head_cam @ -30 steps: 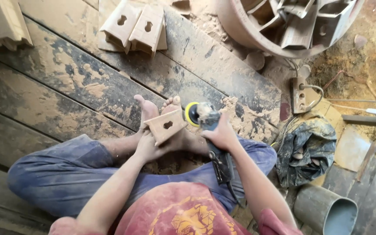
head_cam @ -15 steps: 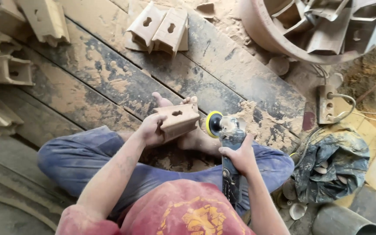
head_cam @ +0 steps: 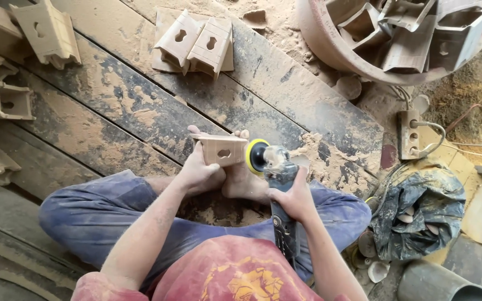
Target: Sanding small wooden blocks using a handheld power sander in a workshop environment.
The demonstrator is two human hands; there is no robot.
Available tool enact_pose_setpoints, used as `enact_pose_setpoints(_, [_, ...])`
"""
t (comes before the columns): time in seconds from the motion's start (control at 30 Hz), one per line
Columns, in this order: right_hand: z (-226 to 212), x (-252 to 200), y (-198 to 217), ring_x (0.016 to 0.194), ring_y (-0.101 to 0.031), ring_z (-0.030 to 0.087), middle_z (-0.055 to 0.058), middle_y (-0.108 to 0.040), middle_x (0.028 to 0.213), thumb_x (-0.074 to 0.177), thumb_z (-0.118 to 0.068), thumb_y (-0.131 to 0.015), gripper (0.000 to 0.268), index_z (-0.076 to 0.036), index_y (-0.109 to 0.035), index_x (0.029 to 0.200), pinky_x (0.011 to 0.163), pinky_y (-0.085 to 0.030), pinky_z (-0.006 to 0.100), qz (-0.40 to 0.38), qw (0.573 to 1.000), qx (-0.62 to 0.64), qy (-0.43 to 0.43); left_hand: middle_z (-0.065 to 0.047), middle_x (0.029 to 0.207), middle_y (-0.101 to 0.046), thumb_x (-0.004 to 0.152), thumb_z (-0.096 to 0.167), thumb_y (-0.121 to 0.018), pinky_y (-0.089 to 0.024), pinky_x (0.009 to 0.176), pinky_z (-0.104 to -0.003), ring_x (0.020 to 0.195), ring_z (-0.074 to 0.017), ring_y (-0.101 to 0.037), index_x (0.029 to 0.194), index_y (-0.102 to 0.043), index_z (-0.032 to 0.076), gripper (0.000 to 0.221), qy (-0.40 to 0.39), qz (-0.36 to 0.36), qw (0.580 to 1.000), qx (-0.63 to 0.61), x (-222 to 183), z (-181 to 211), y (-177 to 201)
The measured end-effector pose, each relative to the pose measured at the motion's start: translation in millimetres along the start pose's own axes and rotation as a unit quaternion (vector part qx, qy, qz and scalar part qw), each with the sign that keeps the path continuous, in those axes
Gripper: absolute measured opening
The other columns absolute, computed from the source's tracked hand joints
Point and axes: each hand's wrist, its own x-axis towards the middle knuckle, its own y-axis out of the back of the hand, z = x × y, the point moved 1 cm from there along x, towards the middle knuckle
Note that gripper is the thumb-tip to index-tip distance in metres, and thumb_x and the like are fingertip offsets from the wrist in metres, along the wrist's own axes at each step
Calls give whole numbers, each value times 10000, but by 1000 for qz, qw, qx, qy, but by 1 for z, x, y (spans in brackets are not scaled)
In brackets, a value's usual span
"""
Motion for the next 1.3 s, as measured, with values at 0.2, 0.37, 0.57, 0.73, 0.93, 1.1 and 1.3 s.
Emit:
enact_pose_setpoints(0.2, [-40,5,-22,1264,-592,445,279,-589,1329,669,-373,-876,966,-192,-276,1404,1082,-469,552,-46,996,-60,37,-110,972,-768,643,179,-770,-572,899,-528,989,-348,-750,1258,-563,211,650,16,-5,1000,12,-30,49,-1])
enact_pose_setpoints(0.37, [-62,8,-44,1205,-621,466,289,-627,1228,648,-337,-864,900,-163,-304,1331,1006,-510,561,-90,988,-64,109,-166,881,-753,616,87,-743,-572,853,-437,942,-322,-756,1037,-676,68,427,-36,-19,999,-18,-18,15,-18])
enact_pose_setpoints(0.57, [-107,-27,-40,1253,-535,585,422,-554,1270,726,-237,-770,760,-4,-297,1273,1075,-442,622,-123,982,-49,135,-279,877,-724,625,58,-727,-545,811,-496,912,-391,-741,999,-699,-58,393,-84,-23,996,24,-27,52,-8])
enact_pose_setpoints(0.73, [-58,15,-43,1236,-595,477,298,-598,1260,664,-346,-841,901,-156,-270,1335,1051,-498,558,-103,988,-79,87,-159,799,-732,616,83,-756,-568,830,-420,876,-311,-761,916,-696,50,307,-23,-38,999,-23,-12,0,-16])
enact_pose_setpoints(0.93, [-31,32,-28,1231,-609,450,287,-617,1247,648,-388,-870,937,-173,-257,1322,1047,-498,544,-63,994,-78,34,-92,770,-738,621,115,-782,-566,786,-362,821,-237,-755,894,-680,100,293,-31,-51,998,-23,-6,-1,-19])
enact_pose_setpoints(1.1, [0,50,-6,1251,-566,503,341,-485,1372,629,-293,-858,891,-76,-297,1287,1102,-447,578,12,998,-65,11,-172,818,-751,654,127,-823,-557,829,-431,868,-326,-757,917,-674,56,310,-23,-46,999,-14,-10,-1,-18])
enact_pose_setpoints(1.3, [-49,-6,-31,1240,-602,476,280,-605,1315,654,-458,-835,886,-137,-317,1297,1096,-449,590,-92,983,-150,44,-175,869,-773,700,220,-880,-567,824,-437,899,-338,-762,941,-744,50,325,-33,-35,999,12,-2,-45,-39])
